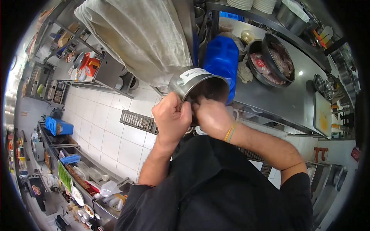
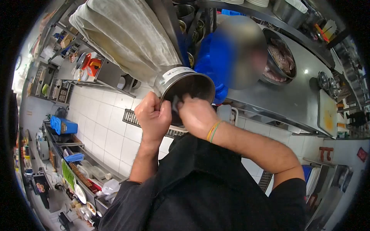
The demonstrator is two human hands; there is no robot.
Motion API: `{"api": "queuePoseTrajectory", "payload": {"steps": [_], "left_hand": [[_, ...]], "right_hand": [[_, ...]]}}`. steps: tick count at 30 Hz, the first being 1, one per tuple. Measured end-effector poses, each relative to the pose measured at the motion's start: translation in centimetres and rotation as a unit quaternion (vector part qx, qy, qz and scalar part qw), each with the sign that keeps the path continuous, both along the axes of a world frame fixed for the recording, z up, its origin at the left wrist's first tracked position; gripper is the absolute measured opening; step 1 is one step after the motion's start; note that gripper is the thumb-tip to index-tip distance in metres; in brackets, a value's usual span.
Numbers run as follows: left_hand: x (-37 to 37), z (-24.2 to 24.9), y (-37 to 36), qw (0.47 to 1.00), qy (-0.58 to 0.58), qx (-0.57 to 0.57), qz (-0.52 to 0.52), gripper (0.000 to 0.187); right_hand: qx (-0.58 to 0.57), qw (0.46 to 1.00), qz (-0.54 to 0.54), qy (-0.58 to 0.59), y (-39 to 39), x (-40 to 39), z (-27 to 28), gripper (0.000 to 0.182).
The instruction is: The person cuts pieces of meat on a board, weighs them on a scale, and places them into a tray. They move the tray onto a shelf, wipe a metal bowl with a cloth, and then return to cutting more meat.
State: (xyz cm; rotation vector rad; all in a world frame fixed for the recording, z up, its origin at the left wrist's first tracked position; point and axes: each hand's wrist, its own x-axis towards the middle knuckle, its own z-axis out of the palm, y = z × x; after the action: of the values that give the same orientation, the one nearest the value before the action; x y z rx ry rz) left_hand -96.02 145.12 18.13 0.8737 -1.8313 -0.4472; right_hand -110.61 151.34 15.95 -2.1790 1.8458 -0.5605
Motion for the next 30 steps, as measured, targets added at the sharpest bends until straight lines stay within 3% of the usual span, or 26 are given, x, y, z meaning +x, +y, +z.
{"api": "queuePoseTrajectory", "payload": {"steps": [3, 6, 7, 10, 11, 15, 18, 22, 23, 25, 28, 30], "left_hand": [[0.3, -0.9, -0.5, 0.997, 0.06, 0.043, 0.007, 0.029], [1.1, -0.7, -1.0, 0.991, 0.1, 0.088, 0.025, 0.03], [1.1, -0.9, -1.1, 0.991, 0.1, 0.088, 0.03, 0.03], [1.0, -1.5, -1.7, 0.98, 0.135, 0.141, 0.039, 0.031], [1.1, -1.4, -1.8, 0.973, 0.15, 0.172, 0.037, 0.032], [1.2, -2.1, -1.7, 0.963, 0.15, 0.222, 0.001, 0.027], [1.2, -2.2, -1.6, 0.958, 0.169, 0.231, -0.03, 0.022], [2.5, -2.4, -2.1, 0.972, 0.147, 0.184, -0.011, 0.028], [2.4, -1.9, -2.1, 0.977, 0.136, 0.164, 0.0, 0.031], [2.6, -1.4, -1.8, 0.985, 0.114, 0.126, 0.014, 0.031], [2.5, -2.0, -1.6, 0.99, 0.083, 0.111, 0.028, 0.031], [2.5, -2.6, -2.0, 0.991, 0.064, 0.115, 0.036, 0.031]], "right_hand": [[-0.045, 0.959, 0.04, -0.277, -1.7, 1.1, 0.6, 0.017], [-0.019, 0.96, 0.048, -0.275, -2.0, 0.7, 2.3, 0.018], [-0.066, 0.98, 0.074, -0.172, -2.1, -0.1, 2.2, 0.014], [-0.044, 0.992, -0.087, 0.079, -2.9, -0.9, 3.8, 0.013], [-0.096, 0.986, -0.089, 0.1, -3.5, -1.2, 3.6, 0.013], [-0.1, 0.981, -0.124, 0.106, -7.6, 0.4, 1.8, 0.011], [-0.143, 0.984, -0.106, 0.019, -8.6, 0.9, 1.5, 0.009], [-0.138, 0.982, 0.0, -0.127, -8.3, 1.5, 1.3, 0.014], [-0.09, 0.988, 0.035, -0.124, -8.1, 1.4, 1.2, 0.015], [0.005, 0.988, 0.101, -0.117, -7.7, 0.9, 1.4, 0.019], [0.186, 0.965, 0.174, 0.066, -7.1, 0.1, 3.5, 0.02], [0.173, 0.957, 0.171, 0.158, -7.0, 0.1, 4.0, 0.015]]}}
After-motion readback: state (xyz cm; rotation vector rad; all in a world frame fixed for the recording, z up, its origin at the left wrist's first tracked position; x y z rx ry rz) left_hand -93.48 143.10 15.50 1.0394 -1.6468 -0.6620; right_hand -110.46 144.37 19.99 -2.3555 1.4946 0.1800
